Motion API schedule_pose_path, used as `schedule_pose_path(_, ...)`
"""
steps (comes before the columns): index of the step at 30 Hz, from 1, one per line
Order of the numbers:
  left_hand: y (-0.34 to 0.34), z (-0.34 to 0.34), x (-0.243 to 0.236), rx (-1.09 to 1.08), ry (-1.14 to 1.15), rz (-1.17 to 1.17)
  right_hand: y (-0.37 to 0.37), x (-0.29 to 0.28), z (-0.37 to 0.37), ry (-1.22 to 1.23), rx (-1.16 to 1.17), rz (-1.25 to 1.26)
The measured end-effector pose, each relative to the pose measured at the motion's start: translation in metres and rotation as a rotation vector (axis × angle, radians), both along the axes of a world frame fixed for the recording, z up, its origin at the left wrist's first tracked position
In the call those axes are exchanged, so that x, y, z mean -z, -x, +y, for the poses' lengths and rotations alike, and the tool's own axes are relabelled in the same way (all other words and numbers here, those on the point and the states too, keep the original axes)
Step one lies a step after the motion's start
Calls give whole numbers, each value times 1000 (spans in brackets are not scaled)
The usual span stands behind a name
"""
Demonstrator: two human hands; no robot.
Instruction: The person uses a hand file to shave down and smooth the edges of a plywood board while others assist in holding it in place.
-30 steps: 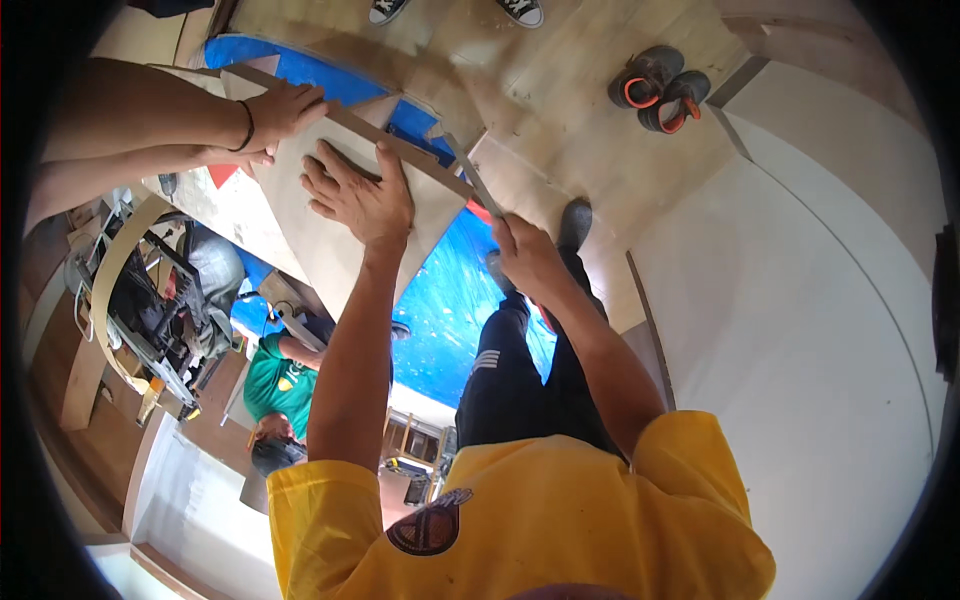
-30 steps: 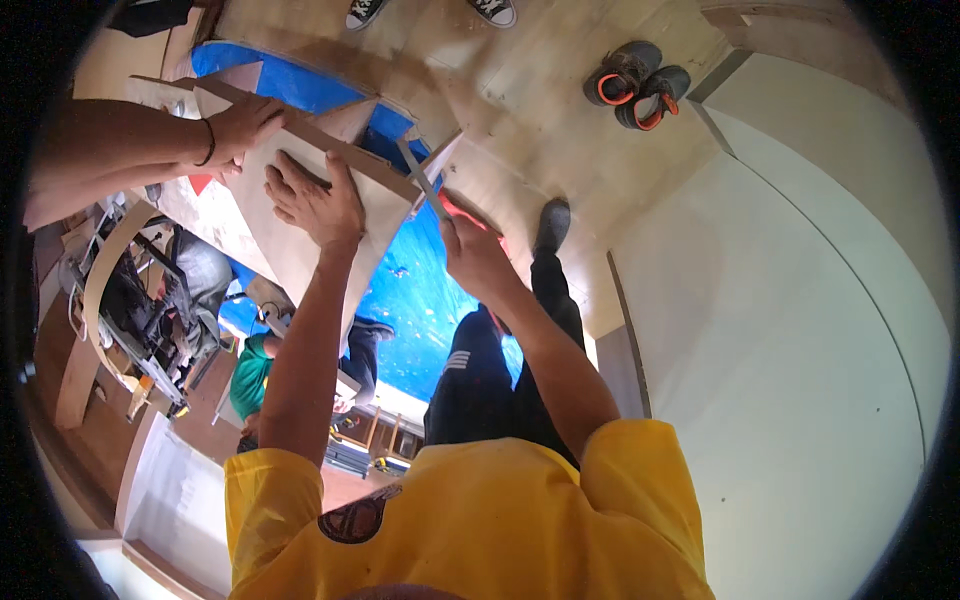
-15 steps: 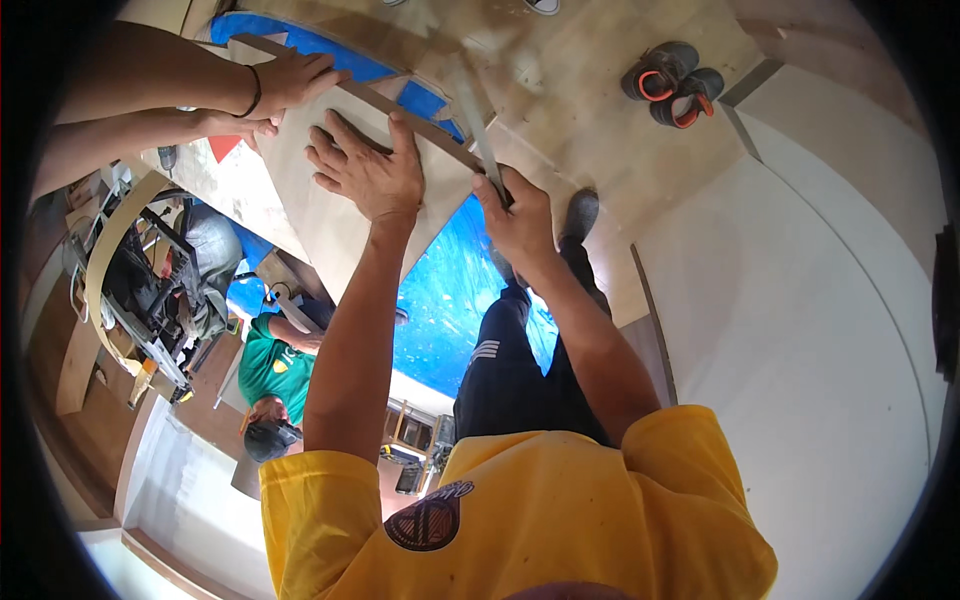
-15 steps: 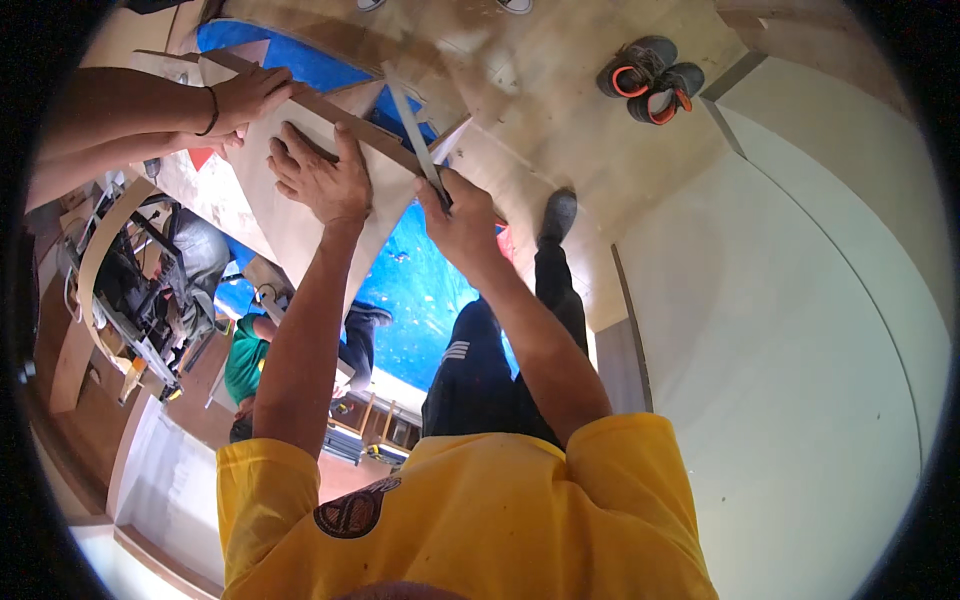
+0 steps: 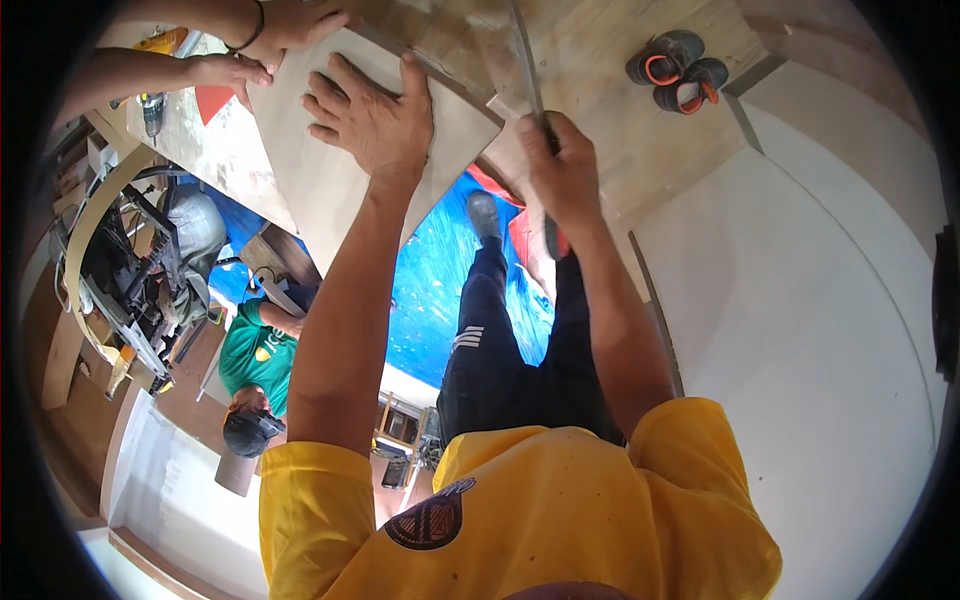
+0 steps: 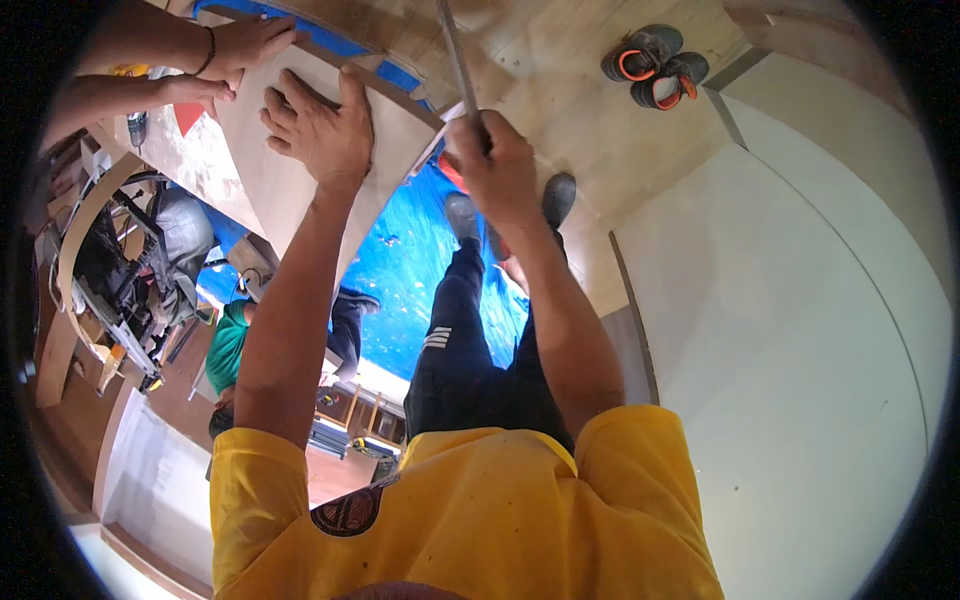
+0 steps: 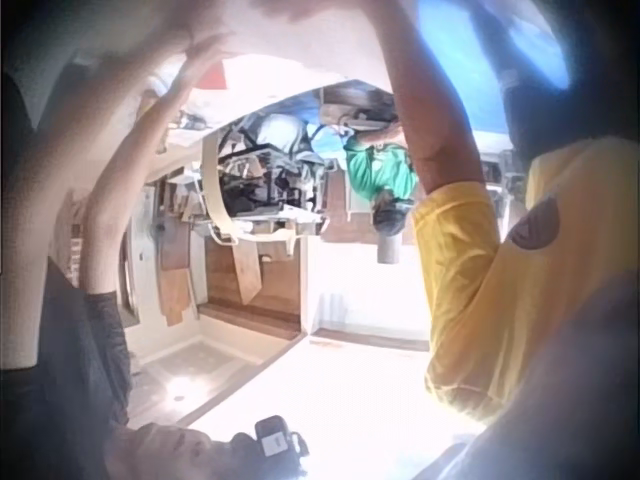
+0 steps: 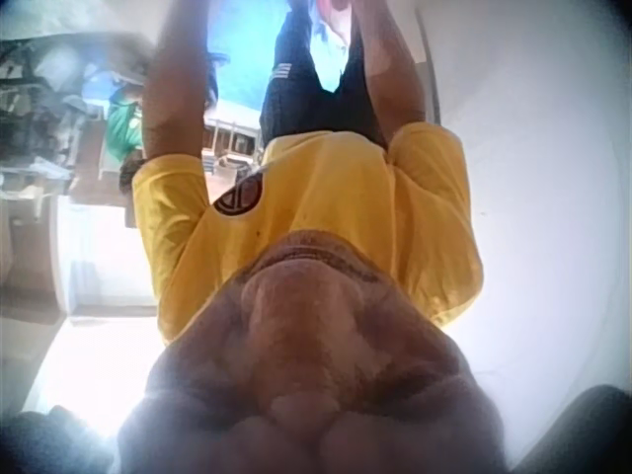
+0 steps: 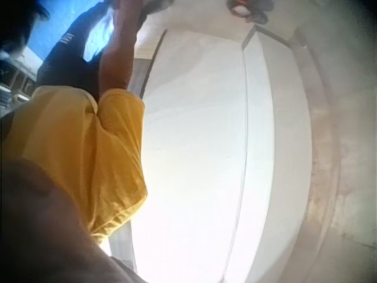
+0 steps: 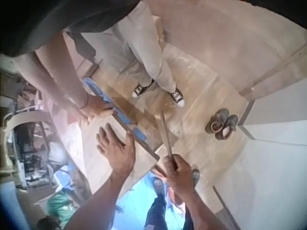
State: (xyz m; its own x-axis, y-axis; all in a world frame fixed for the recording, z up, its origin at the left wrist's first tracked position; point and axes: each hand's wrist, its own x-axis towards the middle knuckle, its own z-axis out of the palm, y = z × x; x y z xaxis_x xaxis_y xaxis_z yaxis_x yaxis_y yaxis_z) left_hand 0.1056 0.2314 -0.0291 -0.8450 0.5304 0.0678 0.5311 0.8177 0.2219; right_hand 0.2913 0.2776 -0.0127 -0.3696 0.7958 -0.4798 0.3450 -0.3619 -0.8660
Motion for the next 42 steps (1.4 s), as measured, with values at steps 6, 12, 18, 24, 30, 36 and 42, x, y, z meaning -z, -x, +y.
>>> schedule_pose_path(6, 2, -6, 1, 70, -78, 6, -30, 4, -19, -17, -44, 56)
schedule_pose_path(12, 3, -8, 14, 94, -80, 138, 3, 21, -16, -332, -121, -17)
schedule_pose_path(18, -1, -8, 17, 121, -37, 379, -16, 21, -18, -216, -118, -16)
schedule_pose_path(24, 6, -9, 13, 98, -62, 82, -52, 12, -23, -29, -363, 34)
schedule_pose_path(30, 0, -7, 7, 77, -67, 58, -63, -20, -8, 345, -409, 17)
schedule_pose_path(36, -4, -2, 4, 79, -33, 44, -43, 13, -21, -10, -374, 60)
schedule_pose_path(42, 0, -5, 4, 79, -29, 68, -50, 9, -28, -43, -312, 98)
